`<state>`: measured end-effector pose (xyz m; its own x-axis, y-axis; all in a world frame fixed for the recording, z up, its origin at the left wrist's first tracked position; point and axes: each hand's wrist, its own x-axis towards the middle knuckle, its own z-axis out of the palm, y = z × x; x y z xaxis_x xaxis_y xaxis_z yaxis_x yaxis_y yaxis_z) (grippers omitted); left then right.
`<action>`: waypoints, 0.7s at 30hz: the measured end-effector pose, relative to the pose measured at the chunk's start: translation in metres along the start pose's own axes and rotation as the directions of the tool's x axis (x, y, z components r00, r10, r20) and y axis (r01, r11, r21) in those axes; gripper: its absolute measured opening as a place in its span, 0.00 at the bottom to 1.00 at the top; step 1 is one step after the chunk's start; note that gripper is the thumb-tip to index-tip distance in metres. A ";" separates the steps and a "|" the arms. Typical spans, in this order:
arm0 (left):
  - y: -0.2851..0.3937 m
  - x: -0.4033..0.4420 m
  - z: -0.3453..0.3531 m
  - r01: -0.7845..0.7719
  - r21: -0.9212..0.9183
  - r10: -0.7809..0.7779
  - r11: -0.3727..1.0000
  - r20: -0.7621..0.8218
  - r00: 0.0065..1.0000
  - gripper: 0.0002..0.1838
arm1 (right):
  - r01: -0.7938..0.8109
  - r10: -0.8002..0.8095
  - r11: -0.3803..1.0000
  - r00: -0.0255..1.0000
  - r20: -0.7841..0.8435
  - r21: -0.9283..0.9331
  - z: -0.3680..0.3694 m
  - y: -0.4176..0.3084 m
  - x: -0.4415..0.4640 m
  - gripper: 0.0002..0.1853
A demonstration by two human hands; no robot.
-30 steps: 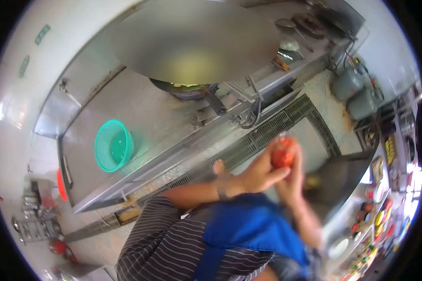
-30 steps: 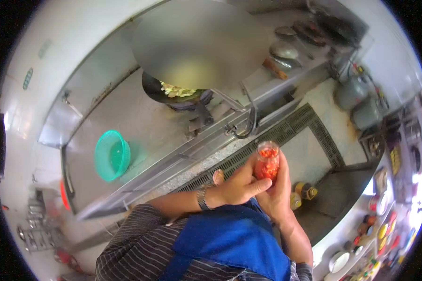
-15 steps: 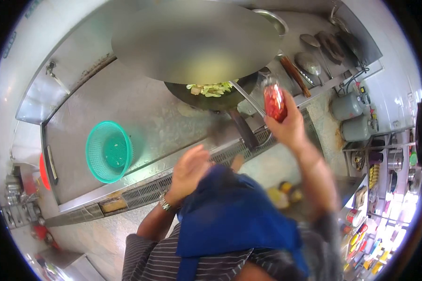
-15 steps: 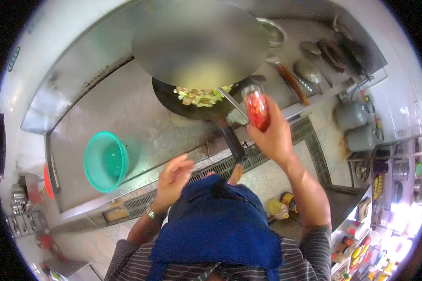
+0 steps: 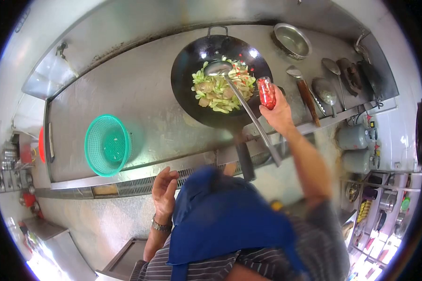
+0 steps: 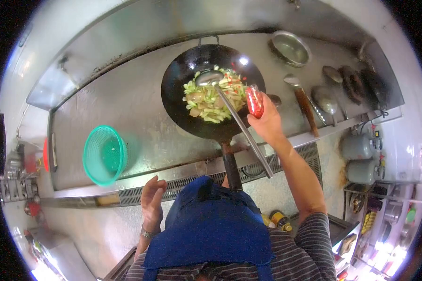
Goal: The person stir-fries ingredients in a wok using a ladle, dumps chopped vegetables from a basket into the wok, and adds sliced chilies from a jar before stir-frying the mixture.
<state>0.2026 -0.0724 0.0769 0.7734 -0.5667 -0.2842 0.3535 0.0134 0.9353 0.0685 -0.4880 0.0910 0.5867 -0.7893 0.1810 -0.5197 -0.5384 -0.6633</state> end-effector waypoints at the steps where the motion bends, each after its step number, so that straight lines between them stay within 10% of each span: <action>1: -0.001 0.001 0.003 -0.006 0.005 0.006 1.000 0.016 1.000 0.24 | -0.005 0.005 1.000 1.000 0.011 0.011 0.000 0.003 -0.001 0.41; 14: -0.020 0.012 0.031 -0.006 0.010 0.005 1.000 0.047 0.999 0.22 | 0.168 -0.160 0.985 0.975 -0.157 0.042 -0.034 -0.043 0.023 0.41; 17: -0.018 0.010 0.033 -0.012 0.027 0.011 1.000 0.056 0.998 0.23 | -0.064 0.068 0.997 0.993 0.091 -0.047 -0.035 -0.034 0.029 0.41; 21: -0.018 0.006 0.033 0.012 -0.007 -0.012 1.000 0.022 1.000 0.24 | -0.055 0.052 0.996 0.998 0.039 0.071 -0.030 -0.019 0.011 0.39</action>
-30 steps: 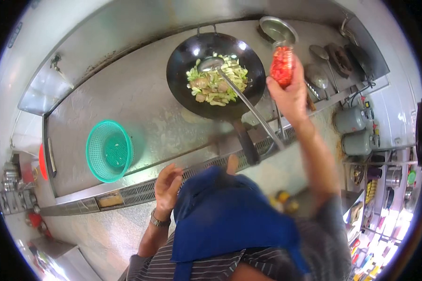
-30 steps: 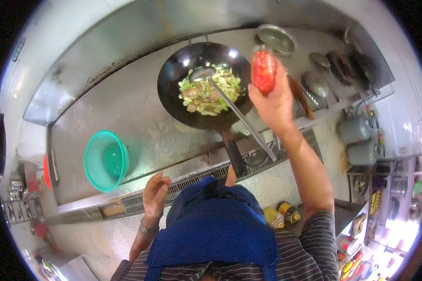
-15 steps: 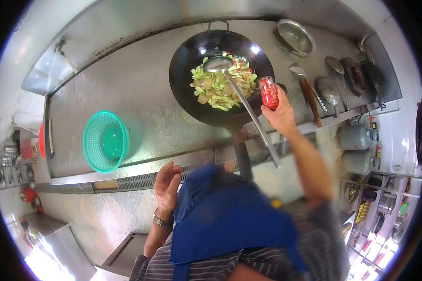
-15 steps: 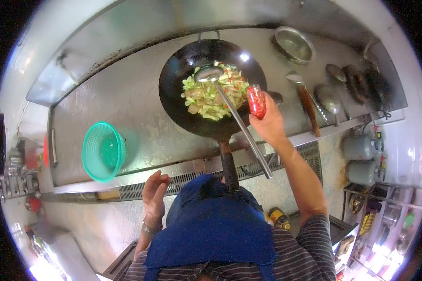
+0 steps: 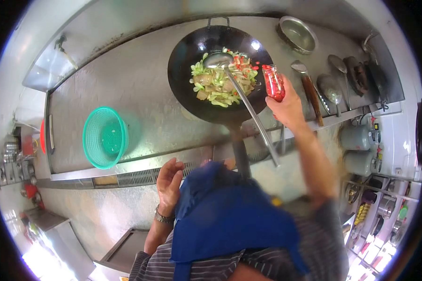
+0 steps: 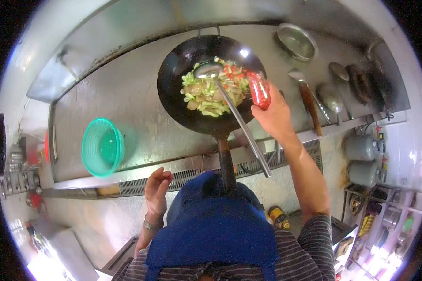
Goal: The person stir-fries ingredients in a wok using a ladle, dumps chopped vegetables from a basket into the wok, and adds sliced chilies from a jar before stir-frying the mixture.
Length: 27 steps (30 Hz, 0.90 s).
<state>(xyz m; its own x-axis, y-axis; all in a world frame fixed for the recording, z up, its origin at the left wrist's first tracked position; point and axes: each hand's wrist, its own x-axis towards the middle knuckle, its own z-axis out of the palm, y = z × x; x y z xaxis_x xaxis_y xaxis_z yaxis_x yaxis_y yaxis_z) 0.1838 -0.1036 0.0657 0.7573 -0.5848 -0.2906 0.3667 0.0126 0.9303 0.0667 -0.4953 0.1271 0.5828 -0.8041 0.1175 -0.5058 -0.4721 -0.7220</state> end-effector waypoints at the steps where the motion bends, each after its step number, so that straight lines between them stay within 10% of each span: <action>1: -0.003 0.000 -0.003 0.001 0.010 -0.001 1.000 0.002 1.000 0.23 | -0.014 0.014 0.999 1.000 0.002 0.048 0.001 0.002 -0.004 0.39; 16: 0.038 0.030 0.017 -0.142 0.129 0.111 0.981 0.216 0.970 0.25 | 0.167 -0.025 0.612 0.981 -0.192 0.773 0.015 -0.039 -0.074 0.44; 27: 0.118 0.045 0.135 -0.508 0.067 0.226 0.859 0.840 0.493 0.38 | 0.285 -0.158 0.918 0.900 -0.406 0.275 -0.002 -0.090 -0.184 0.48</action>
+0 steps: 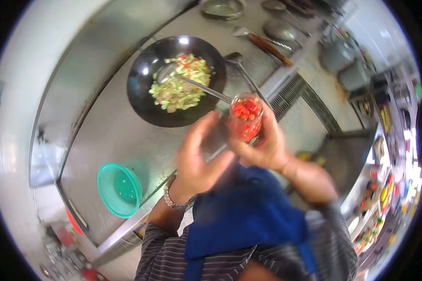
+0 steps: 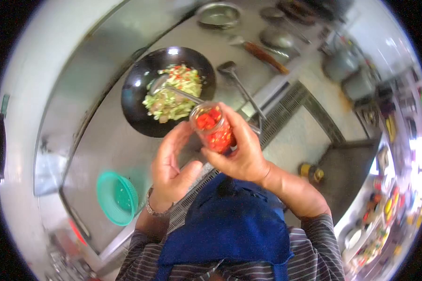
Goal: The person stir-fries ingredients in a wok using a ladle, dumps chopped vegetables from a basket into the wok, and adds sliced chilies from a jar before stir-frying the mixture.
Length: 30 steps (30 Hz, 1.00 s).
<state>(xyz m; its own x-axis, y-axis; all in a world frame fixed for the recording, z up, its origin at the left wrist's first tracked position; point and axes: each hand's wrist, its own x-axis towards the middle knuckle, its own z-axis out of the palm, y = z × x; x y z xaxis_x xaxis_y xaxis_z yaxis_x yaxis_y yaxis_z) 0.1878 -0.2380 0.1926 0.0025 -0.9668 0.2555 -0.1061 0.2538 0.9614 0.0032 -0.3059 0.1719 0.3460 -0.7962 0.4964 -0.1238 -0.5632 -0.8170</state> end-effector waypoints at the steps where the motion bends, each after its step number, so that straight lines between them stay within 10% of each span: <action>1: 0.004 0.002 0.014 -0.032 0.032 0.030 0.999 0.070 0.997 0.40 | 0.042 -0.044 0.996 0.999 -0.023 -0.074 -0.008 -0.009 -0.012 0.48; 9: -0.004 -0.030 0.144 -0.007 -0.148 0.058 0.989 0.341 0.938 0.39 | 0.004 -0.074 0.972 0.954 -0.290 -0.237 -0.068 -0.035 -0.119 0.50; 10: -0.002 -0.030 0.149 -0.206 -0.026 0.192 0.978 0.494 0.848 0.33 | -0.035 -0.040 0.970 0.954 -0.299 -0.242 -0.075 -0.032 -0.140 0.50; 17: -0.024 -0.103 0.273 0.197 -0.206 -0.028 0.959 0.618 0.785 0.34 | -0.493 0.346 0.773 0.855 -0.388 -0.398 -0.182 -0.067 -0.330 0.44; 22: 0.000 -0.143 0.347 0.161 -0.075 -0.075 0.984 0.646 0.760 0.38 | -0.926 0.416 0.207 0.375 -0.828 -0.315 -0.274 -0.081 -0.527 0.26; 26: 0.006 -0.167 0.393 0.128 -0.014 -0.085 0.992 0.677 0.731 0.38 | -0.929 0.272 -0.304 0.125 -0.954 -0.209 -0.339 -0.083 -0.661 0.32; 30: 0.017 -0.179 0.436 -0.019 0.029 -0.008 0.999 0.737 0.676 0.37 | -0.955 0.438 -0.295 -0.146 -0.887 0.012 -0.374 -0.082 -0.700 0.32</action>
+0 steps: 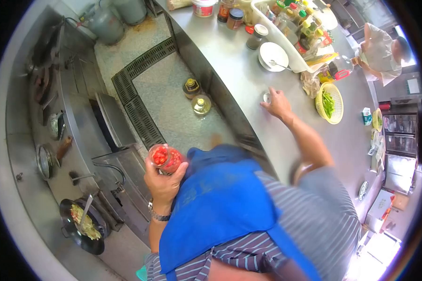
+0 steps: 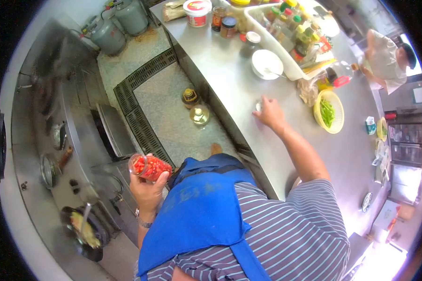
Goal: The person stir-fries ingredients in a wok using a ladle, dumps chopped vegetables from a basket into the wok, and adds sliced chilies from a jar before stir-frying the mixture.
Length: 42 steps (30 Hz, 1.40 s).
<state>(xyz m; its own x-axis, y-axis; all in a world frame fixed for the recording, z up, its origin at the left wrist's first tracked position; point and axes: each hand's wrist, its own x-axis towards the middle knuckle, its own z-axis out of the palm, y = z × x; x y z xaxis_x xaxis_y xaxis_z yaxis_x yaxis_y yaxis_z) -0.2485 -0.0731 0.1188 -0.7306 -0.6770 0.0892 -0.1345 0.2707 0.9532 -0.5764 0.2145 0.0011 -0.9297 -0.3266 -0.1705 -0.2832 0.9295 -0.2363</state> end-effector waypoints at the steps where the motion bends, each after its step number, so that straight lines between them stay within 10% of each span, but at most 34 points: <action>1: 0.003 0.005 0.006 -0.006 0.019 0.006 1.000 0.027 1.000 0.37 | 0.045 -0.045 0.999 0.999 0.018 0.006 0.010 0.014 0.008 0.31; 8: 0.018 0.042 0.016 -0.169 0.175 0.130 0.970 0.218 0.967 0.37 | 0.082 -0.107 0.936 0.993 0.053 0.341 -0.006 -0.022 0.005 0.19; 13: 0.017 0.063 0.009 -0.290 0.184 0.228 0.939 0.298 0.927 0.38 | -0.099 -0.285 0.371 0.934 0.215 0.923 -0.074 -0.143 -0.046 0.10; 17: 0.018 0.074 -0.002 -0.334 0.176 0.263 0.926 0.333 0.905 0.37 | 0.190 -0.476 0.007 0.864 -0.164 0.982 -0.116 -0.232 -0.093 0.09; 19: 0.018 0.079 -0.009 -0.332 0.177 0.256 0.926 0.350 0.901 0.37 | 0.652 -0.658 0.335 0.679 -0.327 0.680 -0.137 -0.255 -0.097 0.14; 21: 0.021 0.083 -0.019 -0.312 0.177 0.230 0.933 0.370 0.900 0.36 | 0.682 -0.712 0.415 0.655 -0.252 0.602 -0.141 -0.270 -0.100 0.18; 26: 0.025 0.105 -0.052 -0.298 0.004 0.247 0.954 0.548 0.799 0.31 | 0.719 -0.844 0.396 0.530 -0.081 0.571 -0.163 -0.289 -0.088 0.24; 33: 0.025 0.149 -0.073 0.109 -0.324 0.264 0.940 0.891 0.369 0.26 | 0.805 -0.981 0.157 0.194 -0.005 0.572 -0.196 -0.311 -0.069 0.27; 37: 0.001 0.157 -0.059 0.453 -0.298 0.319 0.841 0.947 0.031 0.28 | 0.795 -0.980 0.180 0.194 0.040 0.579 -0.208 -0.315 -0.076 0.25; 42: -0.007 0.149 -0.053 0.694 -0.263 0.309 0.670 0.949 0.061 0.44 | 0.833 -0.950 0.307 0.299 0.092 0.460 -0.202 -0.311 -0.090 0.25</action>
<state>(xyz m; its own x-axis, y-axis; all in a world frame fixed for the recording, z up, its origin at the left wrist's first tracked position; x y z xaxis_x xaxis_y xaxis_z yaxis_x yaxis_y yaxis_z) -0.3209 -0.2125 0.1412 -0.7214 0.6921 0.0258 -0.4215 -0.4683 0.7765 -0.4518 -0.0105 0.2828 0.0128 -0.9962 0.0856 -0.7534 -0.0659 -0.6542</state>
